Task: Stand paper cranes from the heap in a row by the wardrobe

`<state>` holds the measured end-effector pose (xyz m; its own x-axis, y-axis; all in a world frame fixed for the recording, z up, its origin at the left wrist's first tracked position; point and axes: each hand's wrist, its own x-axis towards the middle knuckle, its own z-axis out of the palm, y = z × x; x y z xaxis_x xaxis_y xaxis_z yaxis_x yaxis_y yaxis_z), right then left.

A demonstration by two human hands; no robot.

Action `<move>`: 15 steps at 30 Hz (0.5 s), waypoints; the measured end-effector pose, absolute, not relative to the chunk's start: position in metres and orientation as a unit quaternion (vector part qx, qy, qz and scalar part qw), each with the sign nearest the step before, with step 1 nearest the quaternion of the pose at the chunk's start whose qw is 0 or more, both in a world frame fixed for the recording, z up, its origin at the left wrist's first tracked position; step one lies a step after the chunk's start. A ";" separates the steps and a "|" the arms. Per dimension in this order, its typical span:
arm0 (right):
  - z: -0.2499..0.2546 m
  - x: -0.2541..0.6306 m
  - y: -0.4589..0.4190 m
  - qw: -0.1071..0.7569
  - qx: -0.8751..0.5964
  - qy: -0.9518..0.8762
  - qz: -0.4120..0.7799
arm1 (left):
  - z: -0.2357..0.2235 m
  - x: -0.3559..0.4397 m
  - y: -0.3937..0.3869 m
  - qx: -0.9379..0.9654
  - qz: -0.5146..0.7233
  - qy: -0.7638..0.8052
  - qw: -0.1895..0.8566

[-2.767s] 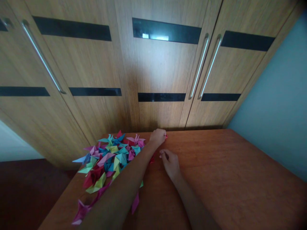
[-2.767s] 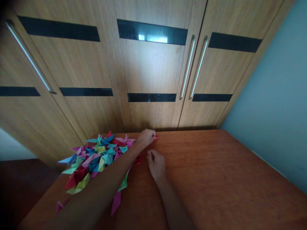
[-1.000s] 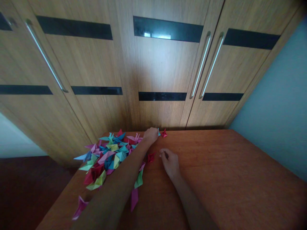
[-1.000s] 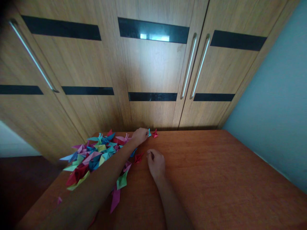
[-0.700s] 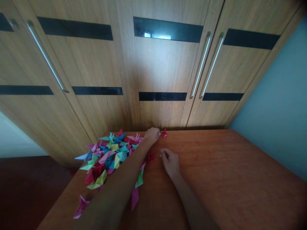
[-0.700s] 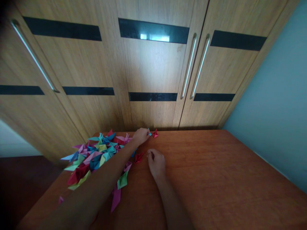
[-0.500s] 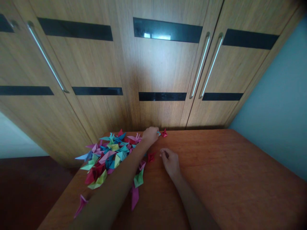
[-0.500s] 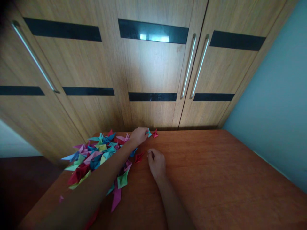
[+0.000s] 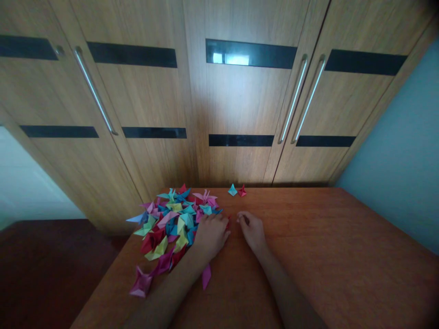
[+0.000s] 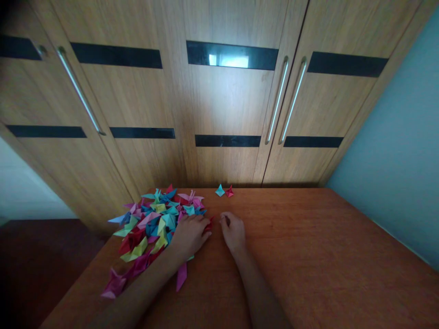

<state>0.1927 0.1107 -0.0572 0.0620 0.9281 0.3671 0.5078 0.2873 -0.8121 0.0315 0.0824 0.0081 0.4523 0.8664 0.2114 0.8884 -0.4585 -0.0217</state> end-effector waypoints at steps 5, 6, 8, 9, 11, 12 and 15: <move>-0.058 0.195 0.109 0.477 -0.558 -0.642 0.221 | 0.003 0.038 0.080 -0.850 -0.070 -0.514 0.093; -0.058 0.195 0.109 0.480 -0.557 -0.640 0.224 | 0.003 0.038 0.080 -0.850 -0.074 -0.514 0.095; -0.058 0.195 0.109 0.486 -0.554 -0.635 0.231 | 0.004 0.036 0.080 -0.849 -0.092 -0.512 0.088; -0.058 0.195 0.109 0.490 -0.550 -0.632 0.240 | 0.005 0.035 0.080 -0.849 -0.107 -0.512 0.080; -0.054 0.195 0.109 0.503 -0.535 -0.616 0.285 | 0.007 0.029 0.080 -0.843 -0.155 -0.512 0.058; -0.052 0.196 0.108 0.510 -0.522 -0.603 0.323 | 0.008 0.026 0.080 -0.837 -0.189 -0.512 0.041; -0.041 0.197 0.103 0.523 -0.464 -0.554 0.452 | 0.009 0.015 0.083 -0.811 -0.307 -0.496 -0.047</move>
